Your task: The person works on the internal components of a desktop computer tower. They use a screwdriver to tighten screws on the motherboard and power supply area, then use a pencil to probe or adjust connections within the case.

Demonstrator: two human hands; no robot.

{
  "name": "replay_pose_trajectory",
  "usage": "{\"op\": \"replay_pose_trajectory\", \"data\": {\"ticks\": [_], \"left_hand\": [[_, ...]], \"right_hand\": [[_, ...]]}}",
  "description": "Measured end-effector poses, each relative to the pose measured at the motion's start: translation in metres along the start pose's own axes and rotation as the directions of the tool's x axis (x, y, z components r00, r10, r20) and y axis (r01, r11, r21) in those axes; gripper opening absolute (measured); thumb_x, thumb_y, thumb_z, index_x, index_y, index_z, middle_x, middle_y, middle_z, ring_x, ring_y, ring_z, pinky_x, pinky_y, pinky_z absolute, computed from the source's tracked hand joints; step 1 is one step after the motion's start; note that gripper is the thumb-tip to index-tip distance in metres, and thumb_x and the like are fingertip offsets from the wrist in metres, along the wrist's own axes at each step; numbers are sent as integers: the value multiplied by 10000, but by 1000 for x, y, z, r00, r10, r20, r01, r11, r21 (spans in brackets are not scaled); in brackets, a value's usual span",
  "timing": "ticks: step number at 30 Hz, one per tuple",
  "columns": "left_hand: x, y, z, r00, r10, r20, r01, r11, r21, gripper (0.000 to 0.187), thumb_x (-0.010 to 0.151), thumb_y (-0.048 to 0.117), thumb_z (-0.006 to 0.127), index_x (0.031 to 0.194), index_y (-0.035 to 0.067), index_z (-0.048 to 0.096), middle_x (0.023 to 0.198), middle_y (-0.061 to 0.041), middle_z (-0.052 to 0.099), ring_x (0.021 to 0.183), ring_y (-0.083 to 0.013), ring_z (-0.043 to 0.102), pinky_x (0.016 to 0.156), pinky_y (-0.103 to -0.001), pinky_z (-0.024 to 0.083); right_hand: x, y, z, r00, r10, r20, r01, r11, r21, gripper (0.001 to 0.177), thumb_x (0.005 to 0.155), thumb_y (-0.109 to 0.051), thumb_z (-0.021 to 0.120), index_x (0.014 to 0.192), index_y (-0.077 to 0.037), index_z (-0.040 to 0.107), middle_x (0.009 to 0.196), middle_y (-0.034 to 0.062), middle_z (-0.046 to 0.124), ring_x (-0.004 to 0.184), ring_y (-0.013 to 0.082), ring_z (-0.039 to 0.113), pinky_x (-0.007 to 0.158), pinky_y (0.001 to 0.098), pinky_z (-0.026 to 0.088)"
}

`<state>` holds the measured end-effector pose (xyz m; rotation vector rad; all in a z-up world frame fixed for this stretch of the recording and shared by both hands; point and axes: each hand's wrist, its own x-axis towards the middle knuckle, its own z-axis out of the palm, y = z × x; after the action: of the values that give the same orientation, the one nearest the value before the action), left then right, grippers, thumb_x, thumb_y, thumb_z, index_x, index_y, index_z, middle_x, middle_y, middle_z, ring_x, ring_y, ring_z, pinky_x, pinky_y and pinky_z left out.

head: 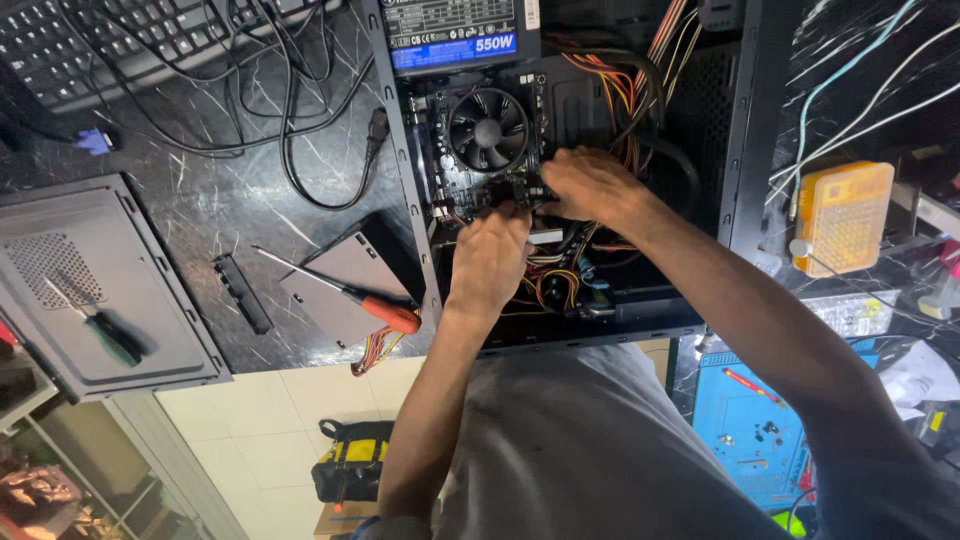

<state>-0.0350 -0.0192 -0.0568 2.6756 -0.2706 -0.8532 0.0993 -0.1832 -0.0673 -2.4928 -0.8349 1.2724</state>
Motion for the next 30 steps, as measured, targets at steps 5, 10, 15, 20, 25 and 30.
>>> {"op": "replay_pose_trajectory", "data": {"ticks": [5,10,15,20,25,30], "left_hand": [[-1,1,-15,986,65,-153,-64,998,14,327,903,381,703,1117,143,634,978,-100,634,879,-366,694,735,-482,571],[4,5,-42,988,-1,153,11,998,-65,348,925,361,701,1222,182,668,1161,-85,691,989,-356,716,769,-469,602],[8,12,-53,936,-20,351,-3,998,66,558,1029,608,403,1298,167,614,1148,-138,661,1115,-382,648,934,-476,478],[5,35,-83,933,-22,360,-10,996,87,561,1097,459,331,1573,163,345,1231,-195,679,1320,-390,560,1149,-513,314],[5,32,-77,953,4,303,-27,997,71,663,1061,425,430,1604,75,281,1289,-180,706,1488,-347,433,1275,-526,145],[3,34,-82,992,29,125,-35,999,41,619,993,400,568,1491,62,422,1155,-170,757,1420,-334,514,1232,-537,241]], "right_hand": [[-2,6,5,1000,13,3,-14,996,88,390,805,-412,761,829,-24,775,834,221,758,833,444,748,631,530,583],[-7,2,-3,999,-4,42,-1,994,105,319,829,-347,725,826,-32,777,849,241,761,844,458,747,661,526,589],[-22,-2,-20,995,3,105,-18,989,148,237,886,-260,704,945,-35,754,916,256,760,924,466,741,738,532,591],[-23,1,-17,994,25,110,-41,988,148,210,874,-256,718,980,-79,756,957,236,764,963,452,739,780,528,597],[-19,1,-8,993,36,113,-47,994,96,197,834,-222,746,985,-95,752,965,211,755,983,443,736,799,526,600],[-12,2,2,997,36,67,-34,999,-23,208,827,-245,737,964,-89,745,884,172,776,922,382,767,776,489,610]]}}
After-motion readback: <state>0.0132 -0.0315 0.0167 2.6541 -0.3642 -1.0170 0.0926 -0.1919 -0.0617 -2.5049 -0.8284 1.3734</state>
